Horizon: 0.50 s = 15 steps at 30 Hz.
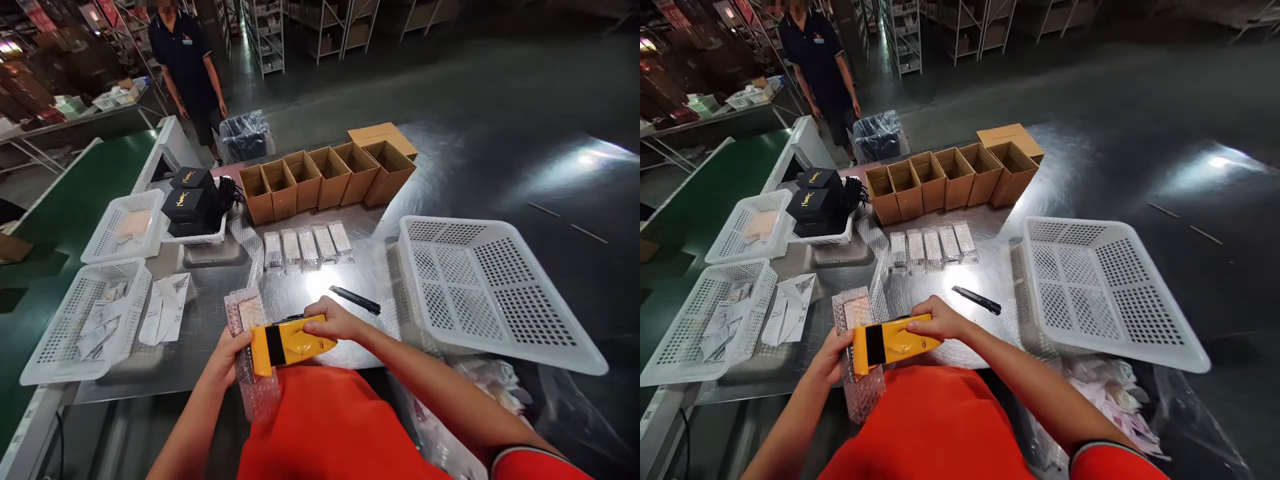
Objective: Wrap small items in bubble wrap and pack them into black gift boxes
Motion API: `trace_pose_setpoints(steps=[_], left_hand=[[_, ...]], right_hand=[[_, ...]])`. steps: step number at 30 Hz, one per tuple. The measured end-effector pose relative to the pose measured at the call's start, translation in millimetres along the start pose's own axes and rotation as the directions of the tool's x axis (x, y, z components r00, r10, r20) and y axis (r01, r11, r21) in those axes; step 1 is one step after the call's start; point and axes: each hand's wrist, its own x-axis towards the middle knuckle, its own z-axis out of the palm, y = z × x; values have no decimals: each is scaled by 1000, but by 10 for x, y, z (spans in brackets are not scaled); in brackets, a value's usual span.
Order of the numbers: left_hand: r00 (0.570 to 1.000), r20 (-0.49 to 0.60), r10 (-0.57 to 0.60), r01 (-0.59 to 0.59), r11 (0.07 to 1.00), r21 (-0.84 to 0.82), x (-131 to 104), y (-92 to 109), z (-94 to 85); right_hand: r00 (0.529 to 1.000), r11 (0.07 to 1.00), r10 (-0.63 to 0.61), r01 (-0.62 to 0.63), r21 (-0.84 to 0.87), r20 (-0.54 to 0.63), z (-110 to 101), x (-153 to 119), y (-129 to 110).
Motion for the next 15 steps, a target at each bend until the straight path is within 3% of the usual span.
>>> trace_pose_setpoints(steps=[4,7,12,15], left_hand=[[992,-121,22,-17,999,46,-40,32,-56],[980,-196,-42,48,998,28,-106,117,-130],[984,62,-167,171,983,-63,-222,116,-145],[982,89,-169,175,982,-69,-217,19,-181]], right_hand=[[999,997,18,-15,-72,30,-115,-59,-69],[999,988,23,-17,-156,37,-273,-95,-44],[998,993,16,-9,-117,59,-298,-64,83],[998,999,17,-13,-49,65,-199,-31,119]])
